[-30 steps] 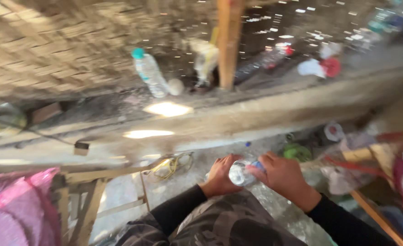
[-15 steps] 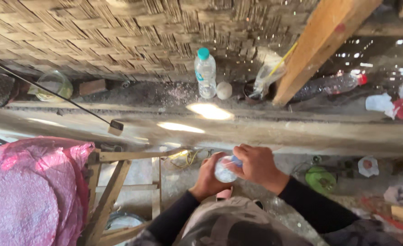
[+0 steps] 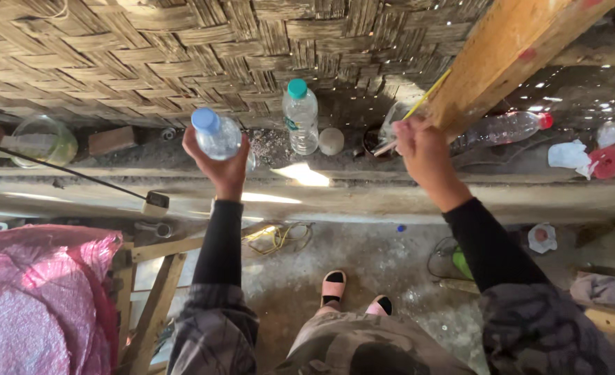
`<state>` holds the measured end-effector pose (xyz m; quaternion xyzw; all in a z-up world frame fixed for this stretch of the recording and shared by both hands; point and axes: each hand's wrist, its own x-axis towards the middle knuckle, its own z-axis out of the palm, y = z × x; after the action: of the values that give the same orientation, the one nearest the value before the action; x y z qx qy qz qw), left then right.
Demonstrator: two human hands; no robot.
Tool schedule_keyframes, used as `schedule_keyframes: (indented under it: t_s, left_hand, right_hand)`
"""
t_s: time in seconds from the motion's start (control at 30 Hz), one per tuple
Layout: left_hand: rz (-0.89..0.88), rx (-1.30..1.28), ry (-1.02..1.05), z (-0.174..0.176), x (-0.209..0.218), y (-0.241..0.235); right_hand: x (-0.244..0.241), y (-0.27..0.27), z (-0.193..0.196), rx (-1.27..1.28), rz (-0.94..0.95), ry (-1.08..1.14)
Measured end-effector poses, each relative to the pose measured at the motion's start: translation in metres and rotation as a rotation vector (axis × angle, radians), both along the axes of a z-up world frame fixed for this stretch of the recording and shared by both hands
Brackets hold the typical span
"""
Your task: The person prepares traditional food by using two wooden tools to press and transfer pink paste onto circular white crackers on a red base, then arranges the crackers on a bamboo table, and finally handles small containers of green and yellow paste.
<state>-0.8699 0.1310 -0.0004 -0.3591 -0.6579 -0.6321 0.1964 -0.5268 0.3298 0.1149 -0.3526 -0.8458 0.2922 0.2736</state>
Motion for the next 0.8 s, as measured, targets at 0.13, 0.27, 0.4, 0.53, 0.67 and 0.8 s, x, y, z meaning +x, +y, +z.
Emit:
schedule_keyframes:
  t_s: [0.13, 0.27, 0.4, 0.53, 0.67, 0.8]
  left_hand:
    - [-0.025, 0.127, -0.214, -0.012, -0.018, 0.033]
    - [-0.036, 0.190, -0.264, -0.027, -0.025, 0.049]
    - [-0.037, 0.156, -0.239, -0.035, -0.029, 0.059]
    - [-0.049, 0.141, -0.264, -0.038, -0.029, 0.066]
    - [-0.069, 0.104, -0.247, -0.040, -0.028, 0.067]
    - [-0.159, 0.064, -0.343, -0.039, -0.029, 0.068]
  right_hand:
    - [-0.015, 0.003, -0.022, 0.176, 0.039, 0.084]
    - [-0.020, 0.011, -0.038, 0.147, 0.043, 0.064]
    - [-0.027, 0.017, -0.052, 0.227, 0.062, 0.037]
    - [-0.034, 0.021, -0.070, 0.190, 0.034, -0.016]
    - [-0.042, 0.027, -0.085, 0.166, 0.030, -0.038]
    - [-0.046, 0.033, -0.093, -0.031, -0.016, -0.041]
